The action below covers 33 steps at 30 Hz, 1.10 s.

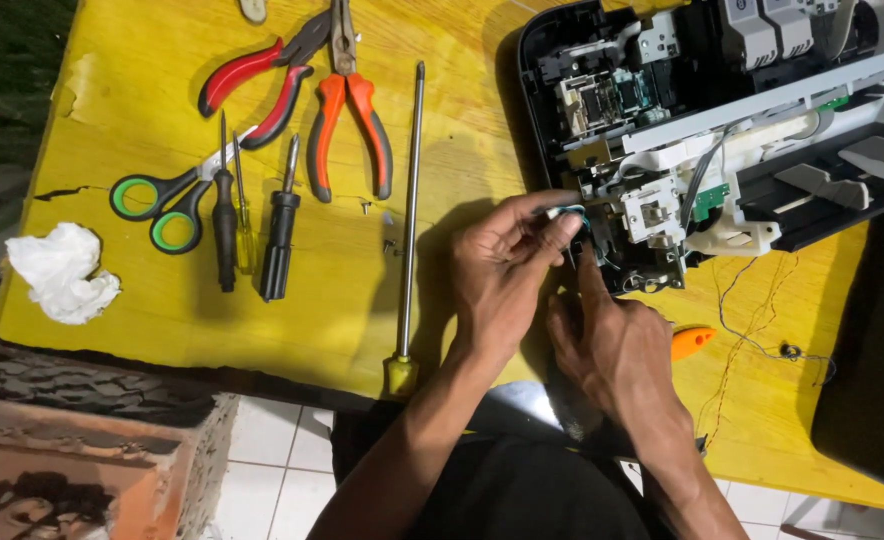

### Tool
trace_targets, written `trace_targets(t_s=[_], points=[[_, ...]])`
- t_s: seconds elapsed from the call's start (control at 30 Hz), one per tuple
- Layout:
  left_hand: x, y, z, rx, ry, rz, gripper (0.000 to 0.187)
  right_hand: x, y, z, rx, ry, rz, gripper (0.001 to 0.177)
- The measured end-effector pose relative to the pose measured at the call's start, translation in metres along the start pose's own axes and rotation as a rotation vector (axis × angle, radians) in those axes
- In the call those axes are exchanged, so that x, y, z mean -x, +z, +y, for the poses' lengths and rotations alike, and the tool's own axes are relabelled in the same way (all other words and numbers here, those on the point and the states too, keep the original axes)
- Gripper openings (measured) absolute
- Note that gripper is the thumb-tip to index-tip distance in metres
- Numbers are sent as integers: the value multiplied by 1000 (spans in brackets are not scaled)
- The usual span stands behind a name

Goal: The person works on the internal mechanism of a disassembled printer placed on a yellow table. They use their hands to manipulate wires and small components within the device, occasionally using a small brush to clean parts. Various tools like pliers and screwdrivers are visible on the table but are not actively used during the clip.

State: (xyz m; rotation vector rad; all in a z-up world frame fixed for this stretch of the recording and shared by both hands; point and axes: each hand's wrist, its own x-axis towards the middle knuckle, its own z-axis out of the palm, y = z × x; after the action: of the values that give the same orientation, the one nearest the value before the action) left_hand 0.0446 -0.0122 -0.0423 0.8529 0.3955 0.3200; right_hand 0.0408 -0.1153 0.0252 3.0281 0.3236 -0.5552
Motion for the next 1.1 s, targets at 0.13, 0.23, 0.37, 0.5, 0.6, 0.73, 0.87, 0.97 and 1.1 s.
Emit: trace_targets(t_s=[0.13,0.23,0.37,0.5,0.6,0.73,0.87,0.97,1.1], points=[[-2,4,4,-4,73,-31,17,0,0,2,-19,-13,5,60],[1,5,15,29,25,-66,14,0,2,5,2,-19,12,64],[0,0,16,13,-43,-107,22,2,1,4,-8,-19,6,62],[-3,-7,2,-53,-39,-70,21,5,0,13,-195,-107,6,64],[-2,-7,9,-183,46,-33,23,15,-2,15,-251,-76,-33,68],[3,-6,23,-512,173,-26,30,16,18,37,-165,-241,31,76],[4,-7,27,-992,607,-85,32,18,16,36,-281,-310,118,69],[4,-6,11,-913,623,-120,29,20,17,36,-336,-292,148,68],[1,-4,4,-860,653,-140,20,17,21,37,-333,-312,157,71]])
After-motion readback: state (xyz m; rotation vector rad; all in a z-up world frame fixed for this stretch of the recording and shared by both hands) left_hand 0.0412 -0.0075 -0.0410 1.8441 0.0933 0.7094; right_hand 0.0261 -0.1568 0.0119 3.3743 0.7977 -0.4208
